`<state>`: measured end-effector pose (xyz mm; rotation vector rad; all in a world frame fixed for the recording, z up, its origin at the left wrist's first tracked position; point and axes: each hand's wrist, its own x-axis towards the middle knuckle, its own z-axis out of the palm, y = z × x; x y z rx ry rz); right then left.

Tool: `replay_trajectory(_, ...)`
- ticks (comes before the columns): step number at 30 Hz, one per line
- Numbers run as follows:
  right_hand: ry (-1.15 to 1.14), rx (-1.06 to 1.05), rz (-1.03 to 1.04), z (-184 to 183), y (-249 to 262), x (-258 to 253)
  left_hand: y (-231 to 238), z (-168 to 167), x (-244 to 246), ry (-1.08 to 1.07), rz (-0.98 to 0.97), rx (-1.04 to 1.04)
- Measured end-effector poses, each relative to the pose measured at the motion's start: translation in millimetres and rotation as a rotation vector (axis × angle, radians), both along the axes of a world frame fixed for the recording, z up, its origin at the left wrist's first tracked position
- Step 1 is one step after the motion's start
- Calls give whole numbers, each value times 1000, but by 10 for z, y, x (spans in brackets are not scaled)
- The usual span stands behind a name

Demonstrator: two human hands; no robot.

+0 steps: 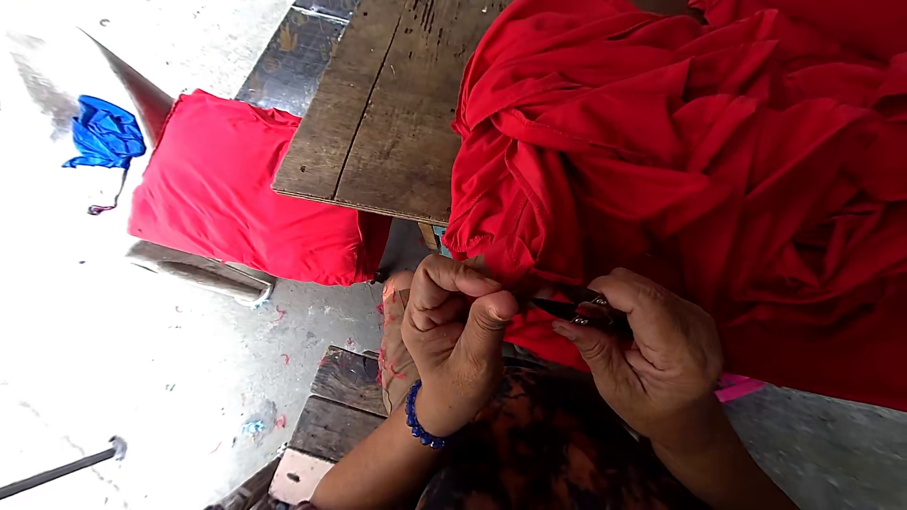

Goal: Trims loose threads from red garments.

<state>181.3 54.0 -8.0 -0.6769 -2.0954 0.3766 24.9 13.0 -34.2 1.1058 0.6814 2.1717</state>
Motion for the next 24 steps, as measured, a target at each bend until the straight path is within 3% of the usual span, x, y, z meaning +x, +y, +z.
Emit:
replay_trajectory(16,-94,90,-165,59,-60,22,-5,-108,108,335,58,81)
replay_trajectory(21,52,-122,-71,22,-28,114,13,-91,132,139,15,-27)
replay_trajectory(24,44,-125,-30,-27,-33,168,12,-61,124,36,-38,-71)
